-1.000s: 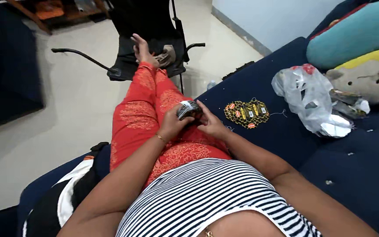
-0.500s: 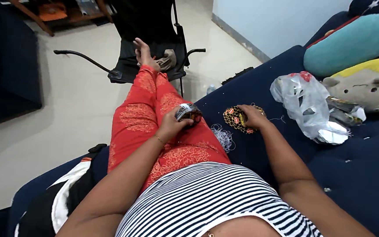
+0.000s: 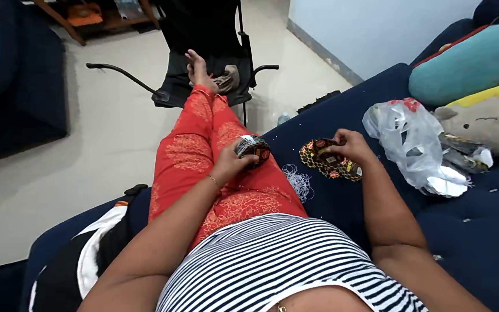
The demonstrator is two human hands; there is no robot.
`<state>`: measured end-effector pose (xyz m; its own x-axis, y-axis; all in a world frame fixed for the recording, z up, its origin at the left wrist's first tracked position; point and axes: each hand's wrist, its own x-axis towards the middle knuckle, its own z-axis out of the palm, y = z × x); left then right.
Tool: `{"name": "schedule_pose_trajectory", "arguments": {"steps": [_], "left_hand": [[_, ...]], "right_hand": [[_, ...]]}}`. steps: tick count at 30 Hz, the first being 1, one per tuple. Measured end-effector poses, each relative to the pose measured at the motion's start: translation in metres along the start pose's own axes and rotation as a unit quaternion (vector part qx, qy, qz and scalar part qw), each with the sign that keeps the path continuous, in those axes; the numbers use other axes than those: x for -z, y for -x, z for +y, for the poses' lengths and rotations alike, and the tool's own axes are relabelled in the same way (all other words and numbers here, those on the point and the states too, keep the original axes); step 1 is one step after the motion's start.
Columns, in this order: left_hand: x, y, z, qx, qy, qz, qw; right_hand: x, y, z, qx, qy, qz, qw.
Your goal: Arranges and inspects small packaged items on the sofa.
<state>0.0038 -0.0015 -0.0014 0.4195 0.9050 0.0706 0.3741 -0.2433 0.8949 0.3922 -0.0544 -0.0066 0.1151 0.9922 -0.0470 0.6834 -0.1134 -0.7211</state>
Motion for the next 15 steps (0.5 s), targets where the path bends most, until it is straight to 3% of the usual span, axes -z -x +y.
{"name": "schedule_pose_trajectory", "arguments": {"steps": [3,5,8,12,15], "left_hand": [[0.000,-0.002,-0.001,0.007,0.019,0.003,1.000],[0.000,-0.002,-0.001,0.016,0.025,0.008,1.000],[0.003,0.000,0.001,0.024,0.037,0.013,0.999],[0.005,0.004,0.004,0.031,0.047,0.020,0.998],[0.006,0.003,0.000,0.017,0.046,0.023,0.999]], "right_hand": [[-0.008,0.004,-0.014,0.022,-0.240,0.030,0.970],[-0.028,0.004,-0.023,0.060,-0.351,-0.002,0.934],[-0.069,0.001,-0.040,0.090,-0.413,-0.029,0.906],[-0.116,0.001,-0.070,0.048,-0.526,-0.018,0.849],[-0.138,0.002,-0.091,0.039,-0.530,-0.038,0.846]]}}
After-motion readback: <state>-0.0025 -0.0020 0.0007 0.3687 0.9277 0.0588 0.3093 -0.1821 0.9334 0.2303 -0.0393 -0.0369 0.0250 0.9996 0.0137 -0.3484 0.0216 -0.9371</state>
